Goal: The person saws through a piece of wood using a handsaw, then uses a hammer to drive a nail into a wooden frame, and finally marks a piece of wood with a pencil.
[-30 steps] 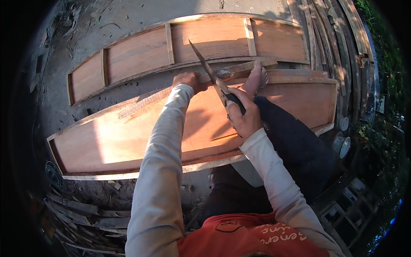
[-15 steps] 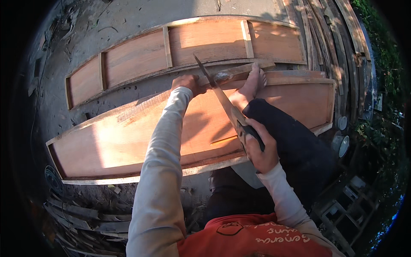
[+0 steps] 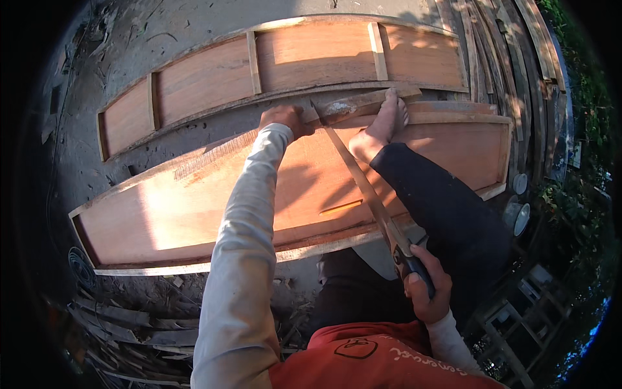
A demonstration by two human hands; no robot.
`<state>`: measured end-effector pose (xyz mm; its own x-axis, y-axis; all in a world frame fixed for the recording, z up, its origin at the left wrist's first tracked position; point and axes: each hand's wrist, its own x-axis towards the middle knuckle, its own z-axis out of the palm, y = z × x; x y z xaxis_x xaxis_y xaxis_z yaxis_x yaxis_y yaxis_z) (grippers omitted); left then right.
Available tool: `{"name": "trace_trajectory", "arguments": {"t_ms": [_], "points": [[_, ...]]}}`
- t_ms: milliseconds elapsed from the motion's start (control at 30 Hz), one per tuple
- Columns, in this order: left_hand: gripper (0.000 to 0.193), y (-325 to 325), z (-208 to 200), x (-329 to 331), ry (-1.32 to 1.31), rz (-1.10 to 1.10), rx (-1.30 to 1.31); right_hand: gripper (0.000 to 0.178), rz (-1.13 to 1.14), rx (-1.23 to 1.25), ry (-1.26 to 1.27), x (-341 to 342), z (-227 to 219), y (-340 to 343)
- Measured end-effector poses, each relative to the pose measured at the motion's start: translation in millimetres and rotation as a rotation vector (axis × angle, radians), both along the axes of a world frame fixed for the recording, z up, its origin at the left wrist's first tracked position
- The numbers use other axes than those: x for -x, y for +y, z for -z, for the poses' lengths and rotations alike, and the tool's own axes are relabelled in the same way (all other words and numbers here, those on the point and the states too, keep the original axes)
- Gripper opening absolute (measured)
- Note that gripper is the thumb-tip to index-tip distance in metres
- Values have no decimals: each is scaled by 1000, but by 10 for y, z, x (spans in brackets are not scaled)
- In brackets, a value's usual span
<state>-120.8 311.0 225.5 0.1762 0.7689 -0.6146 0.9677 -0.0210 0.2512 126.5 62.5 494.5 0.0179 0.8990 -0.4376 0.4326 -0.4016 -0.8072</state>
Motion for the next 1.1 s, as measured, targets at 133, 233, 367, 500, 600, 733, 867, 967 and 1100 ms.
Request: {"name": "trace_trajectory", "arguments": {"t_ms": [133,233,367,500,600,733,867,967,1100], "points": [[59,46,-47,-62,-13,-34,30,41,-48,-62,-25,-17,266,216],[60,177,-13,-310,-52,-22,27,38,-45,-173,-56,203,1137,1198],[59,147,108,-66,2,-1,-11,41,16,-14,34,21,610,529],[59,220,-70,-230,1,13,-17,44,59,33,32,-315,-145,-213],[57,88,120,-267,-20,-34,25,40,-27,-99,-16,-31,1103,835],[58,126,196,-231,-36,-26,64,38,12,19,-12,303,1546,1401],[61,90,160,-86,20,8,51,43,-7,53,-12,-220,93,-73],[59,174,154,-176,9,28,28,42,-14,13,-15,-168,290,106],[57,247,231,-315,-40,25,38,38,9,-63,21,230,1471,1391]]}}
